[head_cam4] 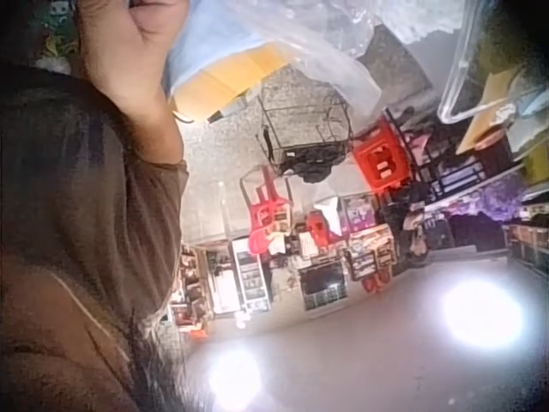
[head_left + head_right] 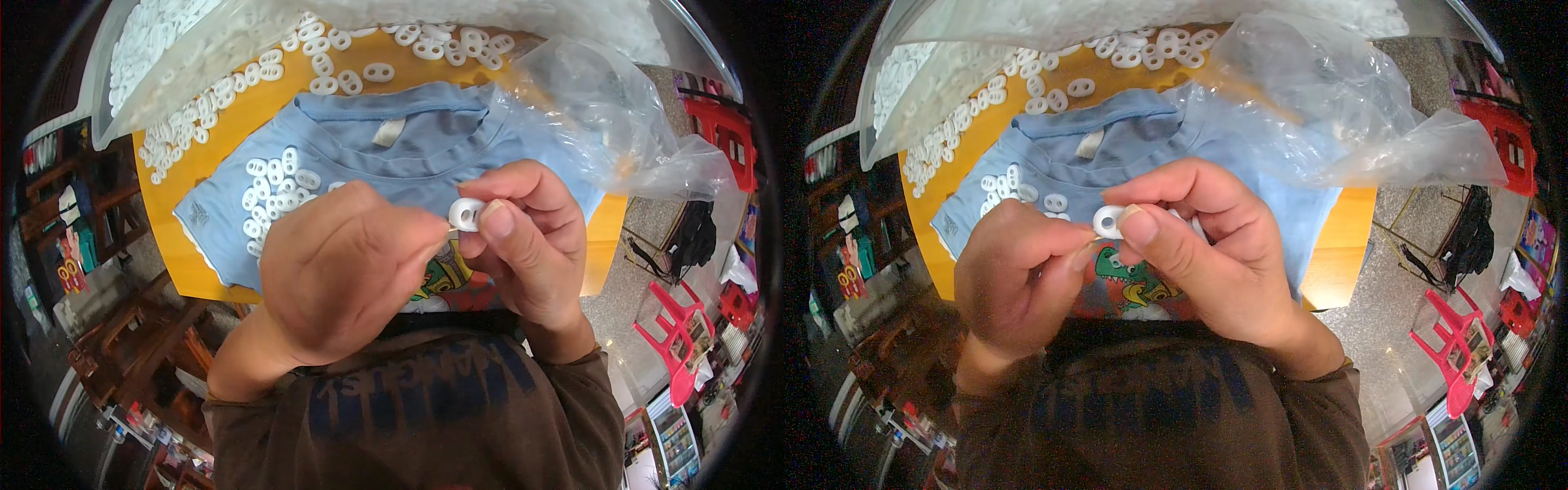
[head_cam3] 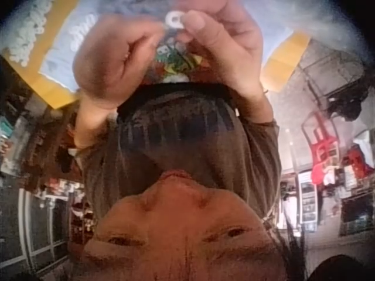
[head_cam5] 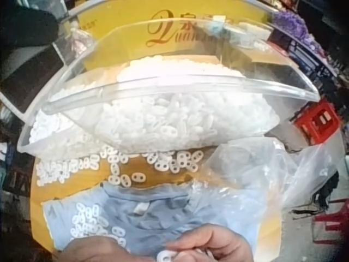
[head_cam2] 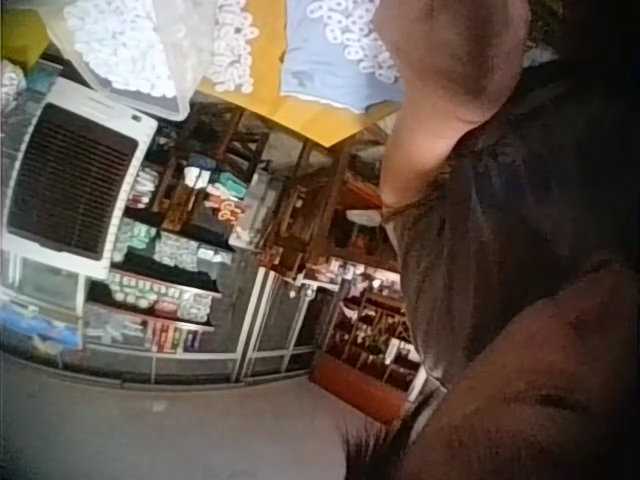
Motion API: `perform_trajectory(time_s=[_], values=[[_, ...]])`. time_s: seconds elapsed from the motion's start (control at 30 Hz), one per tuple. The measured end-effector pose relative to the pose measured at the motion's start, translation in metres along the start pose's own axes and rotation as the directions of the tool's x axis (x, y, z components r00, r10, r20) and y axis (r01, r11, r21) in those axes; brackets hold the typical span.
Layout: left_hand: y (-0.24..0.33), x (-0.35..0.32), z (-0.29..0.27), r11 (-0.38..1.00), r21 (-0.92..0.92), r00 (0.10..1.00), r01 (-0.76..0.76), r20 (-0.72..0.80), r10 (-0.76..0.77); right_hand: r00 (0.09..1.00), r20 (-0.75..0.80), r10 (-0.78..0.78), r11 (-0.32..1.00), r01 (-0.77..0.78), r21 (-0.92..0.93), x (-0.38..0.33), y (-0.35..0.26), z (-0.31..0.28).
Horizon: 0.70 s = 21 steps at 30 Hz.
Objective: Sorting and inspecting small white plastic cord locks on a table using a toothpick for clearing holes.
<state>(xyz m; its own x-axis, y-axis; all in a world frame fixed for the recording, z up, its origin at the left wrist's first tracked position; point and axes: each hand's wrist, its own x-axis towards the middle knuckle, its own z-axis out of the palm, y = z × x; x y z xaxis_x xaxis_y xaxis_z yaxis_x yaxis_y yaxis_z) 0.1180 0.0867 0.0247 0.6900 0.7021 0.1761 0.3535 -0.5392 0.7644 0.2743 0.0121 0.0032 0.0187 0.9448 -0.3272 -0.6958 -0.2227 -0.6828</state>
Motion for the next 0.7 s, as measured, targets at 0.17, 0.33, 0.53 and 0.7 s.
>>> perform_trajectory(time_s=[0.17, 0.33, 0.53, 0.7], values=[[-0.001, 0.004, -0.005, 0.998, 0.061, 0.996, 0.000, 0.086, -0.006, 1.000, -0.006, -0.007, 1.000, 0.007, -0.005, 0.000, 0.003, -0.001], [-0.013, 0.004, -0.006, 0.991, -0.035, 0.986, -0.131, 0.099, 0.134, 1.000, -0.025, -0.015, 0.999, 0.014, -0.049, 0.000, 0.004, 0.002], [-0.017, 0.000, -0.001, 0.982, -0.189, 0.995, -0.032, 0.090, 0.050, 0.999, -0.034, 0.004, 0.996, -0.007, -0.090, 0.000, 0.003, 0.003], [-0.018, -0.006, -0.003, 0.922, 0.159, 0.925, -0.352, 0.207, 0.318, 0.992, -0.074, 0.101, 0.993, -0.105, -0.057, 0.002, -0.001, 0.003]])
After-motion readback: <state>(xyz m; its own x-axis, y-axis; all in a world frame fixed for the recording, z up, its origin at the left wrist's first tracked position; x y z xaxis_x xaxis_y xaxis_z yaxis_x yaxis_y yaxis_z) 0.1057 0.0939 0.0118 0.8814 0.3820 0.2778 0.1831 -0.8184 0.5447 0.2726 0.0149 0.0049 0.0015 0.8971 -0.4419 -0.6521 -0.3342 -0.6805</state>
